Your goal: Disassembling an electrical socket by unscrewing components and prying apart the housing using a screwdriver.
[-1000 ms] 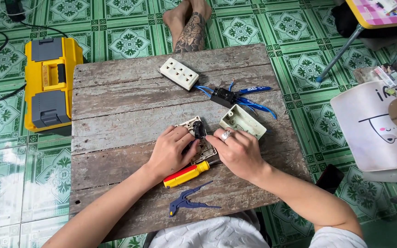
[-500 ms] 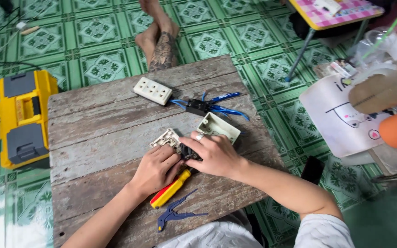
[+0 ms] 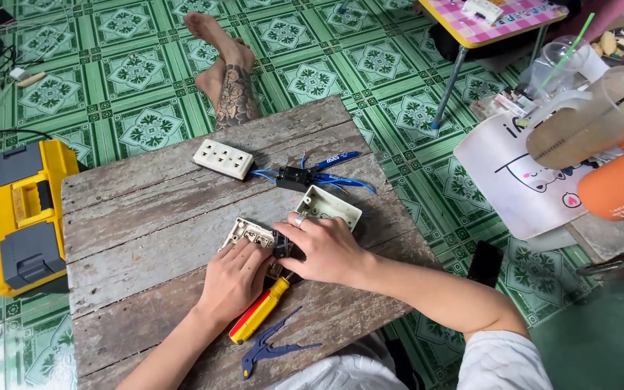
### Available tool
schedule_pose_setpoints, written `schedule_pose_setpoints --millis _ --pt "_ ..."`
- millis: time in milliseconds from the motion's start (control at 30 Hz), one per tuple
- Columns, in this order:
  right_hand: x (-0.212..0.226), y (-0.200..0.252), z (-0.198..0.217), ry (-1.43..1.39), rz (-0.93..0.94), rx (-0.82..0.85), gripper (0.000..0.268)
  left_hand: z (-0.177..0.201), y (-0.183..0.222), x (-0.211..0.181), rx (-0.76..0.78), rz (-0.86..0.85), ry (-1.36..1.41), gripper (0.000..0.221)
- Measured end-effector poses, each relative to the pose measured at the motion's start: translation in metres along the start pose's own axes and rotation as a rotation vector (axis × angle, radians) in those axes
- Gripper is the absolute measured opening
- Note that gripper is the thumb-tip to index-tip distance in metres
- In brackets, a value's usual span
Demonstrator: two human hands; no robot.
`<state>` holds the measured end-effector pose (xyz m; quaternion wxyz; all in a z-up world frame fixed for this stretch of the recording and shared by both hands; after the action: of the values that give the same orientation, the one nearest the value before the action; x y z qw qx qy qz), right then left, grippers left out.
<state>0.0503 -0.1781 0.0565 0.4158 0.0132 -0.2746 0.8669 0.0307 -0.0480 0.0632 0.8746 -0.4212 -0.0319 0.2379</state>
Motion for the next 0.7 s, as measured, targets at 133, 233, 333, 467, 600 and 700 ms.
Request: schedule_pose_setpoints --millis 133,233,333,467,600,700 --pt "0.000 0.000 -0.003 -0.003 0.013 0.013 0.055 -0.002 0.005 0.003 0.007 0.025 -0.010 0.019" --pt "-0.001 -0.004 -0.003 -0.061 -0.003 0.047 0.062 -0.005 0.013 0.010 0.005 0.057 -0.020 0.019" --pt "-0.011 -0.004 -0.004 -0.095 0.001 0.021 0.058 -0.003 0.019 0.024 -0.015 0.173 -0.042 0.010" --pt "-0.002 -0.003 0.004 -0.045 0.096 -0.054 0.013 0.002 0.021 0.031 -0.056 0.263 -0.017 0.012" --pt "0.009 -0.005 0.018 0.090 0.213 -0.172 0.008 0.003 0.018 0.029 -0.064 0.255 -0.032 0.012" --pt "0.011 -0.004 0.015 0.078 0.263 -0.217 0.004 0.004 0.016 0.028 -0.064 0.247 -0.046 0.013"
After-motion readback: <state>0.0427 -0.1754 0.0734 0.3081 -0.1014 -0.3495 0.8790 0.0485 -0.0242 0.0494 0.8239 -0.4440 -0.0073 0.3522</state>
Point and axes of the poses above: each hand's wrist, its own y-axis away from the middle knuckle, its own z-axis out of the back of the hand, x = y × z, the point moved 8 cm from there along -y, towards the middle knuckle
